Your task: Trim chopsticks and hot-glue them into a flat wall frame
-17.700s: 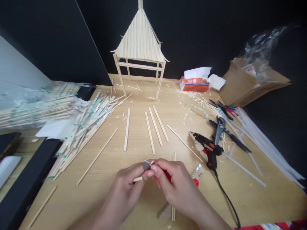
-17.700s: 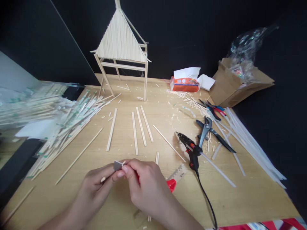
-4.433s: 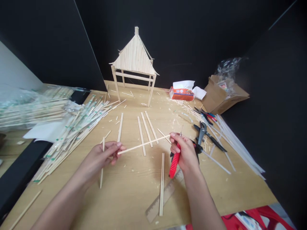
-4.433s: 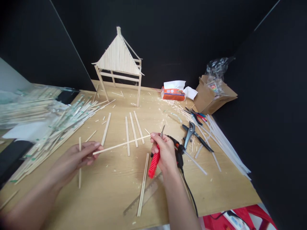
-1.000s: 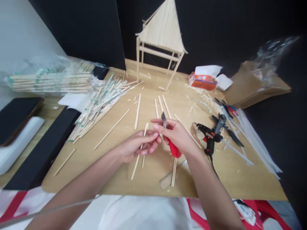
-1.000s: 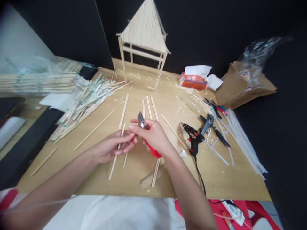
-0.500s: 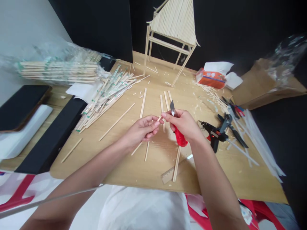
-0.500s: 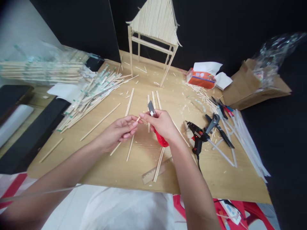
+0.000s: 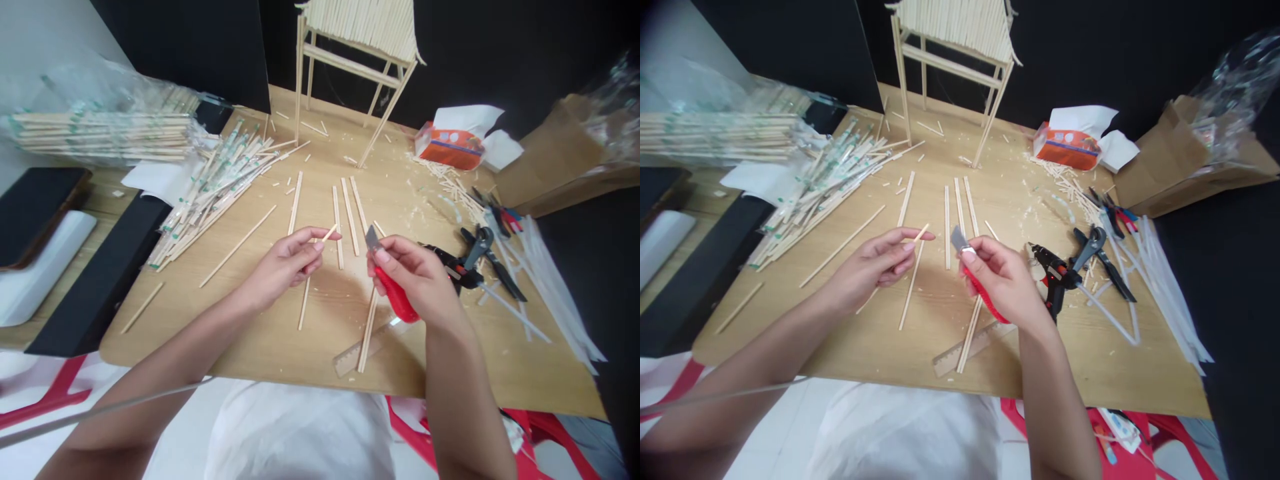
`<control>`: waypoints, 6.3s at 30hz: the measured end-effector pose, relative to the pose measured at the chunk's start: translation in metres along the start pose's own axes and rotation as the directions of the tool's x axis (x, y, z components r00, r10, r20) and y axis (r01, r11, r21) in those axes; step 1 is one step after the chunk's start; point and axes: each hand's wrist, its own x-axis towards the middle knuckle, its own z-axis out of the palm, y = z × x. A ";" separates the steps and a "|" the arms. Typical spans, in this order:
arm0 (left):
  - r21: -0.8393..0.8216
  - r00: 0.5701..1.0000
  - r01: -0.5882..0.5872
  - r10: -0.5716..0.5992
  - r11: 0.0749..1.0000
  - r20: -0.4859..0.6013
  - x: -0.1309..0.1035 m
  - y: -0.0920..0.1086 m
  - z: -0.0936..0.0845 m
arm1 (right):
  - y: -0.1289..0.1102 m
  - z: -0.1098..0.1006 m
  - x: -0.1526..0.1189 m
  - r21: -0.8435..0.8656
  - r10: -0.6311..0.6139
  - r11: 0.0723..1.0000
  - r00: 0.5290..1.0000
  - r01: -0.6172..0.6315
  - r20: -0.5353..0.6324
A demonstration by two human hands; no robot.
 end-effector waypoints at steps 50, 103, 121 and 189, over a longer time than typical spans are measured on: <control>0.549 0.989 -0.131 0.149 0.825 0.013 -0.018 -0.014 0.018 | 0.015 0.028 -0.009 -0.010 0.050 0.999 0.989 -0.050 0.139; -0.562 0.942 -0.218 0.021 0.798 -0.335 0.017 -0.007 -0.010 | 0.017 0.090 0.043 -0.059 0.113 0.990 0.978 -0.125 -0.173; -0.514 0.942 -0.284 0.137 0.809 -0.306 0.015 -0.011 -0.008 | 0.013 0.081 0.038 -0.076 0.096 0.992 0.995 -0.098 -0.031; -0.577 0.841 -0.408 0.045 0.708 -0.540 0.028 -0.015 -0.025 | 0.031 0.095 0.023 -0.157 0.114 0.982 0.993 -0.106 0.044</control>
